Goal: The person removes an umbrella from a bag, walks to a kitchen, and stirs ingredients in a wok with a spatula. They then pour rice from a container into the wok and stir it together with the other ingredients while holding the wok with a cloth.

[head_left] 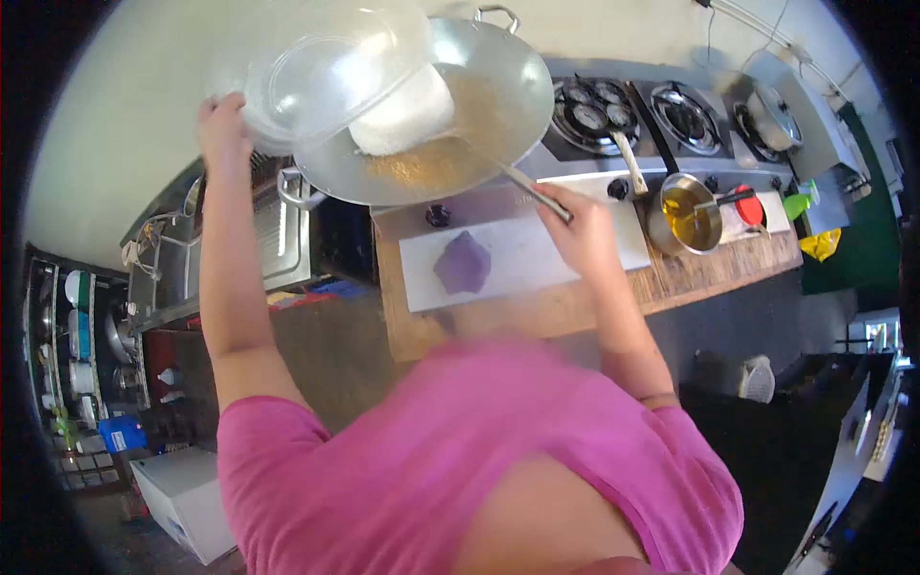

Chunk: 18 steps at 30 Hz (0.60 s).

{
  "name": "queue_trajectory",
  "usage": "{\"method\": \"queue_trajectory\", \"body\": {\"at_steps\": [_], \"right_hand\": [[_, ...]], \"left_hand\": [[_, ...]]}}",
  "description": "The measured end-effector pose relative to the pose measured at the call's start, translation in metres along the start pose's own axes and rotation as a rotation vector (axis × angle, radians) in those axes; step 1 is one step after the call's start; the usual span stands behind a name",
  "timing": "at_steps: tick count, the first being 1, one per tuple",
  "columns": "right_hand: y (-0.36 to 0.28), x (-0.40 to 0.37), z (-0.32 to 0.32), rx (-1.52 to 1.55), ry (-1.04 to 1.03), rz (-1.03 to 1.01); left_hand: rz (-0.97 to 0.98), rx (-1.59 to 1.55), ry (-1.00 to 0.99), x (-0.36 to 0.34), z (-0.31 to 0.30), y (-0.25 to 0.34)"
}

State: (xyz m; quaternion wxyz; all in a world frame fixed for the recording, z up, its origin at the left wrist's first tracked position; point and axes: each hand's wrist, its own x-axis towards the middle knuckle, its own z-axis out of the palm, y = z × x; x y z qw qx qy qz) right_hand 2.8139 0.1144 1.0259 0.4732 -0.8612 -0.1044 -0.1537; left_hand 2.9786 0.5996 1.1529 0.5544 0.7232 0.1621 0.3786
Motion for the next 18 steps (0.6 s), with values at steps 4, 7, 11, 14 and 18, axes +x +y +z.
{"method": "queue_trajectory", "body": {"at_steps": [4, 7, 11, 14, 18], "right_hand": [[0.013, 0.010, -0.016, -0.058, -0.077, -0.046], [0.020, 0.028, -0.027, -0.072, -0.095, -0.099], [0.029, 0.066, -0.040, -0.054, -0.139, -0.162], [0.012, 0.092, -0.055, -0.130, -0.246, -0.135], [0.007, 0.127, -0.060, -0.113, -0.285, -0.302]], "left_hand": [[-0.276, -0.293, -0.212, -0.089, -0.081, -0.004], [-0.496, -0.330, -0.214, -0.212, -0.095, 0.036], [-0.665, -0.408, -0.400, -0.291, -0.131, -0.025], [-0.740, -0.429, -0.482, -0.344, -0.100, -0.001], [-0.754, -0.412, -0.530, -0.398, -0.037, -0.005]]}}
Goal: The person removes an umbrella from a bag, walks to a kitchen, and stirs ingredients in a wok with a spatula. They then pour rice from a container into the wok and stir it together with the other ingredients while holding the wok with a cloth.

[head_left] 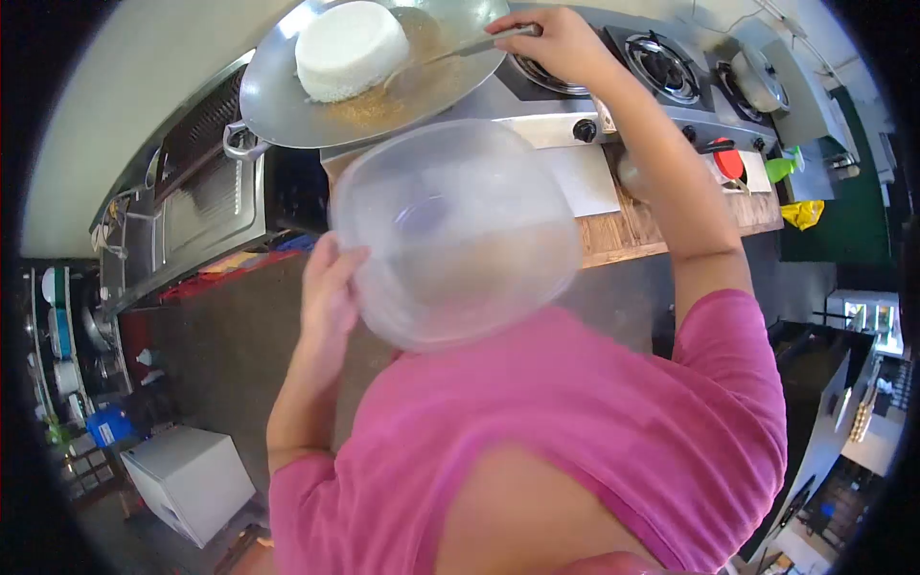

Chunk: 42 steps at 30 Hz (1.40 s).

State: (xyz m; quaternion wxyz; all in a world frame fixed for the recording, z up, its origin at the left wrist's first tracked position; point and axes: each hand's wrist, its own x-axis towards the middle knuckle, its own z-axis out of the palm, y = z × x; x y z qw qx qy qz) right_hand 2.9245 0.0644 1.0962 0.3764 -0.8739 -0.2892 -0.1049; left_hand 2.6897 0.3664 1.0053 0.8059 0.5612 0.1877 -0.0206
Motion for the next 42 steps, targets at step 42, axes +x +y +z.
{"method": "queue_trajectory", "body": {"at_steps": [42], "right_hand": [[-0.068, 0.110, 0.107, 0.926, 0.396, -0.192]], "left_hand": [[-0.052, -0.571, 0.152, 0.166, -0.185, -0.044]]}}
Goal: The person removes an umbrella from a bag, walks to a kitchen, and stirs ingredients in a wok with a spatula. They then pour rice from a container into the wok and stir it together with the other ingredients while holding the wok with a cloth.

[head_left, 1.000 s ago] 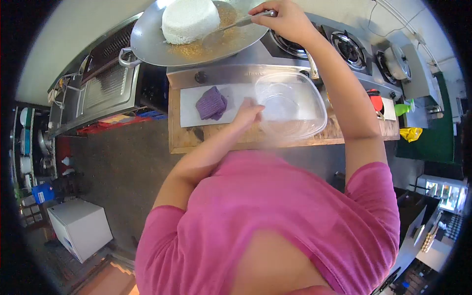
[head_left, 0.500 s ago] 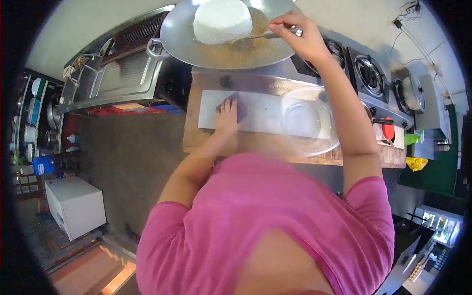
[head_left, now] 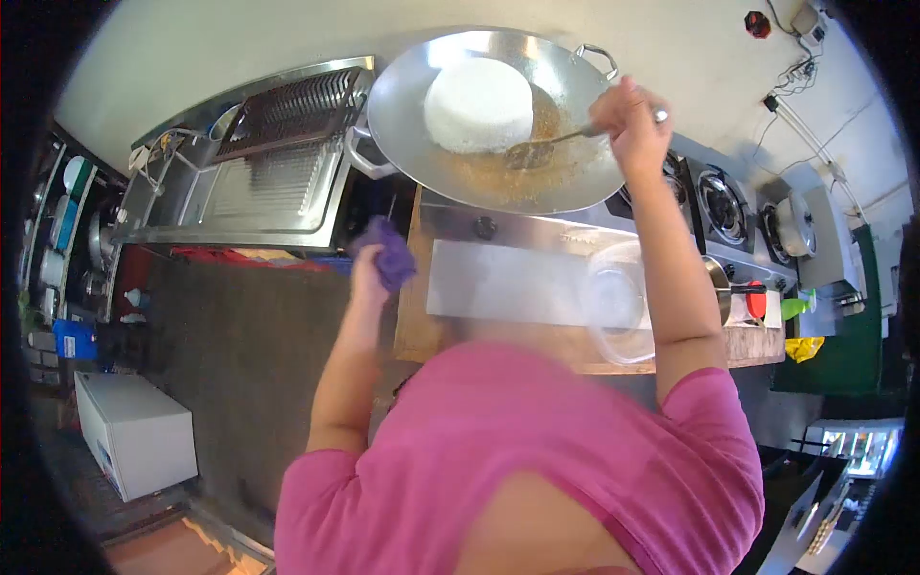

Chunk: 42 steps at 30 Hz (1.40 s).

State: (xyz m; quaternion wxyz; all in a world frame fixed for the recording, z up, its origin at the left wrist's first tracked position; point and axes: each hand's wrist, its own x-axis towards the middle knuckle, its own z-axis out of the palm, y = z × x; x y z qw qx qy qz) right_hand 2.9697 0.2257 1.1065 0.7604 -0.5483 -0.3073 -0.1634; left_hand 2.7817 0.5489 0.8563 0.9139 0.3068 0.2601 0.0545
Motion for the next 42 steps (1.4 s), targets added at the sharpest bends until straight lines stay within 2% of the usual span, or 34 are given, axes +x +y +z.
{"method": "queue_trajectory", "body": {"at_steps": [1, 2, 4, 5, 7, 8, 10, 11, 12, 14, 15, 16, 17, 18, 20, 21, 23, 25, 27, 28, 29, 32, 33, 34, 36, 38, 39, 40, 41, 42], "right_hand": [[-0.029, 0.015, 0.012, 0.063, -0.126, -0.048], [-0.041, 0.028, 0.021, 0.054, -0.127, -0.049], [-0.047, 0.053, 0.037, 0.145, -0.246, -0.141], [-0.042, 0.060, 0.047, 0.143, -0.246, -0.144], [-0.028, 0.079, 0.069, 0.051, -0.061, -0.098], [-0.011, 0.089, 0.069, 0.047, -0.064, -0.103], [0.038, 0.100, 0.061, 0.064, -0.227, 0.021], [0.049, 0.105, 0.059, 0.054, -0.240, 0.032], [0.060, 0.102, 0.059, 0.048, -0.240, 0.038], [0.083, 0.088, 0.055, -0.004, -0.076, 0.221], [0.091, 0.078, 0.050, 0.119, -0.152, 0.316], [0.100, 0.073, 0.030, 0.125, -0.183, 0.315], [0.109, 0.071, 0.014, 0.132, -0.222, 0.312], [0.113, 0.053, 0.012, 0.084, -0.092, 0.329], [0.092, 0.014, 0.025, 0.036, 0.022, 0.337], [0.068, 0.001, 0.036, 0.106, 0.017, 0.274], [0.040, 0.012, 0.047, 0.177, 0.013, 0.210], [0.022, 0.041, 0.044, 0.344, -0.339, 0.050], [0.006, 0.073, 0.052, 0.370, -0.455, -0.037], [0.005, 0.083, 0.064, 0.268, -0.302, -0.015], [0.009, 0.090, 0.073, 0.168, -0.151, 0.009], [0.043, 0.115, 0.074, 0.139, -0.123, 0.109], [0.047, 0.119, 0.073, 0.162, -0.156, 0.135], [0.058, 0.121, 0.074, 0.166, -0.159, 0.145], [0.084, 0.121, 0.072, 0.158, -0.019, 0.255], [0.104, 0.113, 0.062, 0.180, -0.002, 0.293], [0.114, 0.108, 0.054, 0.203, 0.016, 0.332], [0.121, 0.099, 0.048, 0.107, -0.012, 0.290], [0.127, 0.088, 0.040, 0.011, -0.037, 0.246], [0.119, 0.059, 0.052, -0.071, 0.097, 0.269]], "left_hand": [[0.212, 0.064, 0.088, 0.007, -0.003, 0.024], [0.193, -0.025, 0.069, 0.002, 0.008, 0.053], [0.340, -0.013, -0.003, 0.017, 0.021, 0.090], [0.407, -0.041, -0.043, 0.022, 0.033, 0.100], [0.617, 0.173, 0.051, 0.051, 0.051, 0.106], [0.724, 0.319, 0.124, 0.060, 0.063, 0.103], [0.792, 0.388, 0.158, 0.058, 0.093, 0.096], [0.813, 0.411, 0.089, 0.051, 0.103, 0.098], [0.805, 0.409, 0.091, 0.049, 0.105, 0.101], [0.730, 0.326, 0.073, 0.047, 0.106, 0.104], [0.774, 0.370, 0.121, 0.064, 0.094, 0.103], [0.770, 0.360, 0.120, 0.067, 0.090, 0.104], [0.753, 0.310, 0.019, 0.069, 0.086, 0.106], [0.732, 0.265, -0.076, 0.068, 0.082, 0.105], [0.782, 0.356, -0.058, 0.051, 0.094, 0.129], [0.363, 0.175, 0.038, 0.051, 0.094, 0.158], [-0.057, -0.008, 0.120, 0.057, 0.086, 0.159], [0.934, 0.667, 0.210, 0.067, 0.065, 0.113], [0.855, 0.571, 0.140, 0.054, 0.074, 0.114], [0.778, 0.467, 0.081, 0.045, 0.081, 0.118], [0.793, 0.445, 0.046, 0.035, 0.090, 0.119], [0.800, 0.564, 0.047, 0.052, 0.076, 0.112], [0.824, 0.499, 0.037, 0.038, 0.091, 0.111], [0.820, 0.501, 0.048, 0.039, 0.090, 0.107], [0.885, 0.588, 0.093, 0.045, 0.089, 0.104], [0.848, 0.613, 0.112, 0.045, 0.090, 0.102], [0.920, 0.743, 0.192, 0.050, 0.089, 0.100], [0.991, 0.874, 0.274, 0.050, 0.091, 0.100], [0.992, 0.873, 0.275, 0.048, 0.091, 0.101], [0.959, 0.941, 0.315, 0.041, 0.096, 0.104]]}}
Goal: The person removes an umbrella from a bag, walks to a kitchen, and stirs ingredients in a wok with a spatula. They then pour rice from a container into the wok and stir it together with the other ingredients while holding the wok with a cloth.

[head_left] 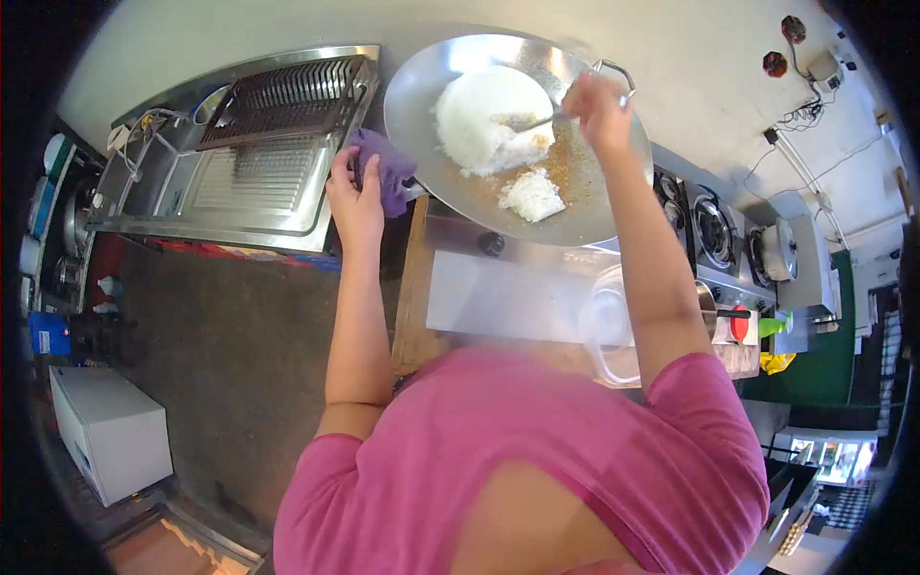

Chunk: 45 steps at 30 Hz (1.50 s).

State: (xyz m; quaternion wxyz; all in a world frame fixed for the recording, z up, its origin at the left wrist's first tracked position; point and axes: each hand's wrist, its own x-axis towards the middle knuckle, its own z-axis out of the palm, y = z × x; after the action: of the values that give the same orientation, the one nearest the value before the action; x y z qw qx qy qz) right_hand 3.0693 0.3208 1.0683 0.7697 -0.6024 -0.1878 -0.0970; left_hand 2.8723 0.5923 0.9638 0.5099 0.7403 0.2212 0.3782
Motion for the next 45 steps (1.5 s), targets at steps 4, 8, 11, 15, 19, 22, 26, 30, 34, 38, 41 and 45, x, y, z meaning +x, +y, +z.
{"method": "queue_trajectory", "body": {"at_steps": [4, 8, 11, 15, 19, 22, 26, 30, 34, 38, 41, 45], "right_hand": [[-0.013, -0.076, -0.029, -0.082, -0.517, -0.293], [-0.055, -0.074, -0.035, 0.035, -0.592, -0.478], [-0.114, -0.051, -0.007, 0.324, -0.638, -0.491], [-0.089, -0.008, 0.016, 0.417, -0.554, -0.283], [-0.040, 0.011, 0.052, 0.407, -0.367, -0.169], [-0.016, 0.006, 0.049, 0.405, -0.306, -0.092], [0.009, -0.016, 0.027, 0.310, -0.281, -0.066], [0.001, -0.092, 0.014, 0.187, -0.217, -0.320], [-0.029, -0.082, -0.025, -0.133, -0.260, -0.474], [-0.096, -0.044, -0.026, 0.351, -0.415, -0.493], [-0.127, -0.017, 0.005, 0.131, -0.306, -0.504], [-0.046, 0.050, -0.006, 0.211, -0.255, -0.300]], "left_hand": [[-0.083, 0.156, -0.001, 0.009, -0.003, 0.005], [-0.251, 0.019, -0.162, 0.009, -0.014, 0.025], [-0.218, 0.105, -0.131, 0.013, -0.013, 0.021], [-0.211, 0.032, -0.119, 0.011, -0.009, 0.027], [-0.234, 0.082, -0.080, 0.015, -0.002, 0.014], [-0.250, -0.009, -0.062, 0.011, 0.008, 0.009], [-0.228, -0.321, 0.149, 0.013, 0.029, -0.015], [-0.274, -0.438, 0.204, 0.019, 0.031, -0.012], [-0.284, -0.392, 0.170, 0.026, 0.025, -0.017], [-0.257, -0.529, 0.095, 0.021, 0.025, -0.009], [-0.274, -0.279, 0.053, 0.017, 0.020, -0.003], [-0.240, -0.083, -0.021, 0.017, 0.015, 0.015]]}}
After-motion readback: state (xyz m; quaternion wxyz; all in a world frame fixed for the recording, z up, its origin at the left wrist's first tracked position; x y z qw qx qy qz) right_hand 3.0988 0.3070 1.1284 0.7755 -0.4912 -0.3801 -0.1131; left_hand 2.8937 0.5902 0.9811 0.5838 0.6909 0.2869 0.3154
